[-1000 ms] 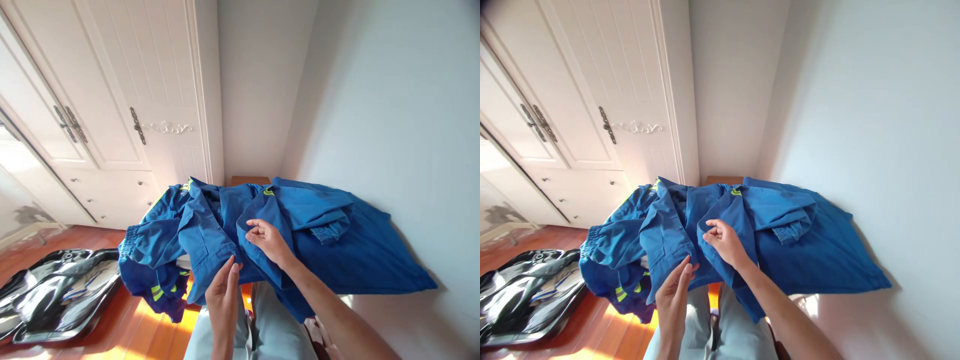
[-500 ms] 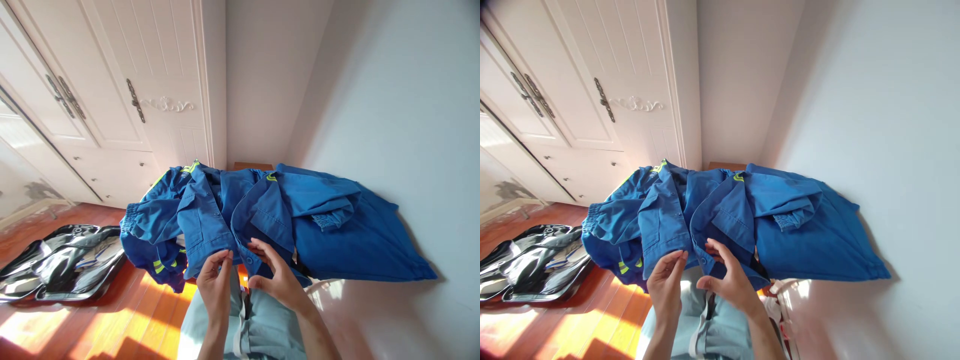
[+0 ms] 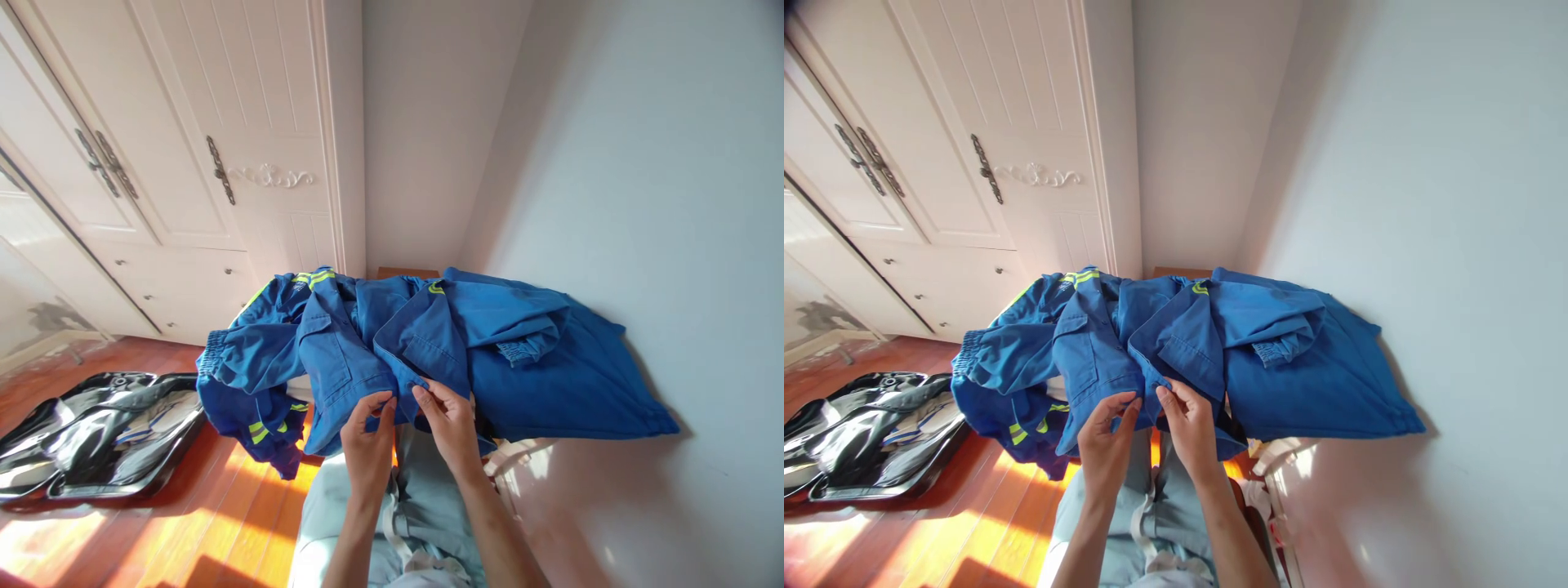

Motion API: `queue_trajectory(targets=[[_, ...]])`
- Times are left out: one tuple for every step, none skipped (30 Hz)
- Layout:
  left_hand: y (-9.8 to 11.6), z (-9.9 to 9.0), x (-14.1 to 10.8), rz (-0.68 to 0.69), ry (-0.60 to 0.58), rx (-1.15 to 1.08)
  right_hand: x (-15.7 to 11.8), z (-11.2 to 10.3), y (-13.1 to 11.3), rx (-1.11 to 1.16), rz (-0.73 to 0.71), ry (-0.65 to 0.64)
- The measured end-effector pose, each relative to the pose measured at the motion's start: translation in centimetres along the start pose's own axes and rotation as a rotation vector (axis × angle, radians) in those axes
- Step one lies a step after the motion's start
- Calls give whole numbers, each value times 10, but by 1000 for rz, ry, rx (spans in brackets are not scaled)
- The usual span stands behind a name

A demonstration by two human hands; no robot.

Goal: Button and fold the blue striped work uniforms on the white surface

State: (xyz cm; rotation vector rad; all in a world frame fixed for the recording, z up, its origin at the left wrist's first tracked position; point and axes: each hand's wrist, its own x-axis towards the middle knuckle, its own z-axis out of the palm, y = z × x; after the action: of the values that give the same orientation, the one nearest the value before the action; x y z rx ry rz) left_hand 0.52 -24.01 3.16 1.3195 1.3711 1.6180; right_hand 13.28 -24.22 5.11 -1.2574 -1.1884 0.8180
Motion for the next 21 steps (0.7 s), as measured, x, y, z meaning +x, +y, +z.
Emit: queue_trajectory(targets=[[0, -1, 1, -1, 3, -9, -1, 1, -3, -5, -7, -4], [0, -1, 2, -4, 4, -18, -2, 1, -4, -11, -14, 0], [-1, -3, 3, -9, 2, -29, -3, 2, -6, -20, -22, 9], [-2, -4, 3, -13, -2, -38, -4, 3, -6, -29, -30, 16], [-3, -6, 3, -19, -8, -48, -5, 5, -6, -36, -36, 19], [-4, -7, 3, -25, -15, -60, -5, 7, -6, -38, -37, 19], [-5, -9, 2, -33, -21, -77, -6, 9, -6, -35, -37, 19], [-6, -11, 2, -41, -28, -100, -6, 12, -5, -29, -36, 20], [-7, -12, 1, -45, -37, -127, -7, 14, -5, -23, -37, 20], [-8, -15, 1, -50, -47, -158, -8, 16, -4, -21, -41, 16], [-8, -17, 0, -55, -54, -190, -9, 18, -4, -19, -45, 4], [-9, -20, 0, -62, -58, -217, -10, 19, -3, -13, -47, -11], [-11, -22, -1, -73, -58, -235, -12, 18, -1, 3, -39, -20], [-12, -25, -2, -90, -64, -239, -13, 16, 1, 35, -17, -13], [-15, -28, -2, -114, -76, -232, -14, 13, 3, 86, 19, 13], [-18, -31, -3, -143, -98, -213, -15, 9, 6, 156, 68, 51], [-22, -33, -4, -174, -131, -185, -16, 5, 9, 234, 121, 93], [-25, -35, -4, -204, -169, -153, -16, 0, 13, 309, 172, 124], [-29, -36, -4, -230, -205, -122, -16, -5, 16, 374, 216, 135], [-33, -37, -5, -252, -236, -89, -16, -10, 20, 426, 249, 130], [-35, -37, -6, -276, -260, -48, -16, -14, 23, 460, 271, 116]])
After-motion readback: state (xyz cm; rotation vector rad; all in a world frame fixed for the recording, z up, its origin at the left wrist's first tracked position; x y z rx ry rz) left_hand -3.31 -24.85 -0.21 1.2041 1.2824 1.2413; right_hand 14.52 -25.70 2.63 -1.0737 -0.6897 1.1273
